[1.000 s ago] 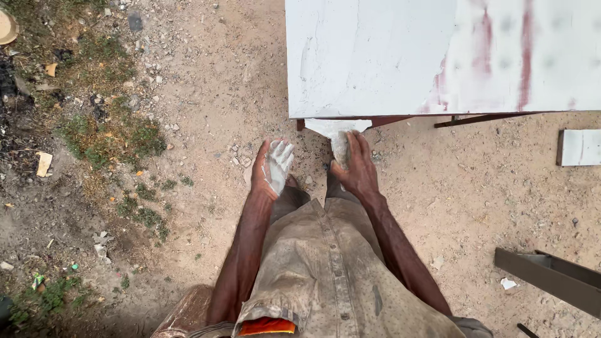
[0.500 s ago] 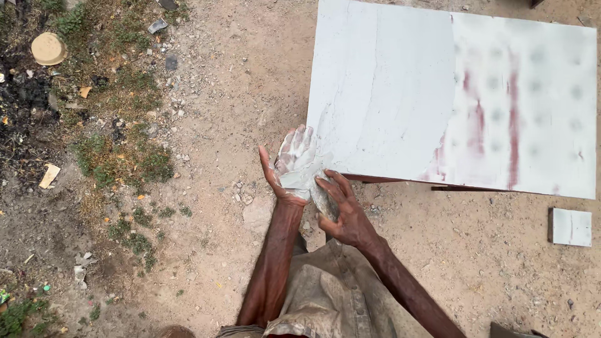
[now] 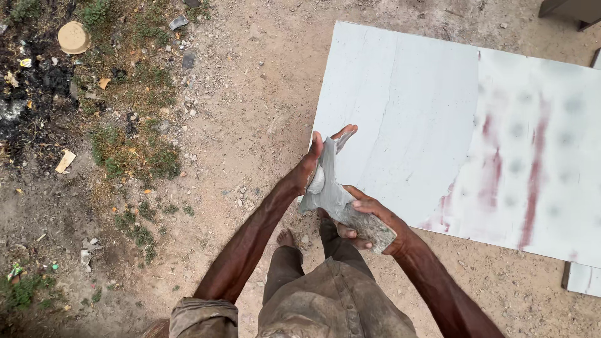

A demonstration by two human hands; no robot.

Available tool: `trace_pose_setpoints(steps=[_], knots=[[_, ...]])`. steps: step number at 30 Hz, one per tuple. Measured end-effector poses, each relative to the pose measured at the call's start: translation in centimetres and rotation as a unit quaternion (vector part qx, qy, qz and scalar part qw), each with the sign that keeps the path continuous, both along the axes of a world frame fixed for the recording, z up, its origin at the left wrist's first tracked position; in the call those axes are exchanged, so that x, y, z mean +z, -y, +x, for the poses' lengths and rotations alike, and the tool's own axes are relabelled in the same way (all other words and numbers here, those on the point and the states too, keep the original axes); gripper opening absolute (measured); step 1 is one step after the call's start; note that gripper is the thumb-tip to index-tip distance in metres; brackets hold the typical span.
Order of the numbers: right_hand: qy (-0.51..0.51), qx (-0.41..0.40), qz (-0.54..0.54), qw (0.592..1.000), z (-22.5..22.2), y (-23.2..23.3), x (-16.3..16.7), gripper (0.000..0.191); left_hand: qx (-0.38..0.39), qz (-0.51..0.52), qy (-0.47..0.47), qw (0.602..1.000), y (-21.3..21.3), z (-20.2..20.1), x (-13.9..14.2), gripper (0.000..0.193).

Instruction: The person scoops plaster from a basin using a trowel, carries it to a white board, and spreads the plaster across the board surface. The person repeatedly transfers plaster from the hand to the trowel and smooths it on the board.

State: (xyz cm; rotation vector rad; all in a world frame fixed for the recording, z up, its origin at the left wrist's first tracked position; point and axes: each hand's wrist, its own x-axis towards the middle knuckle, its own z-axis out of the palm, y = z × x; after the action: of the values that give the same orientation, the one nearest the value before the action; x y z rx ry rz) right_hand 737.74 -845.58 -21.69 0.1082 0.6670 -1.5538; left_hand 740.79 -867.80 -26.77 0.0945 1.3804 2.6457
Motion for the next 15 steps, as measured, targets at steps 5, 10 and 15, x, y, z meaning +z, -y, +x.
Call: trace_pose_setpoints(steps=[5, 10, 15], knots=[[0.232, -0.144, -0.2, 0.941, 0.0, 0.1, 0.5, 0.075, -0.076, -0.041, 0.07, 0.994, -0.4, 1.0, -3.6, 0.104], [-0.022, -0.211, -0.092, 0.973, -12.0, 3.8, -3.6, 0.065, 0.194, 0.161, 0.162, 0.954, -0.3, 8.7, -8.1, 0.094], [-0.666, -0.011, 0.338, 0.666, -27.2, 12.9, -12.8, 0.075, 0.326, 0.194, 0.225, 0.897, -1.5, 18.8, -9.9, 0.081]])
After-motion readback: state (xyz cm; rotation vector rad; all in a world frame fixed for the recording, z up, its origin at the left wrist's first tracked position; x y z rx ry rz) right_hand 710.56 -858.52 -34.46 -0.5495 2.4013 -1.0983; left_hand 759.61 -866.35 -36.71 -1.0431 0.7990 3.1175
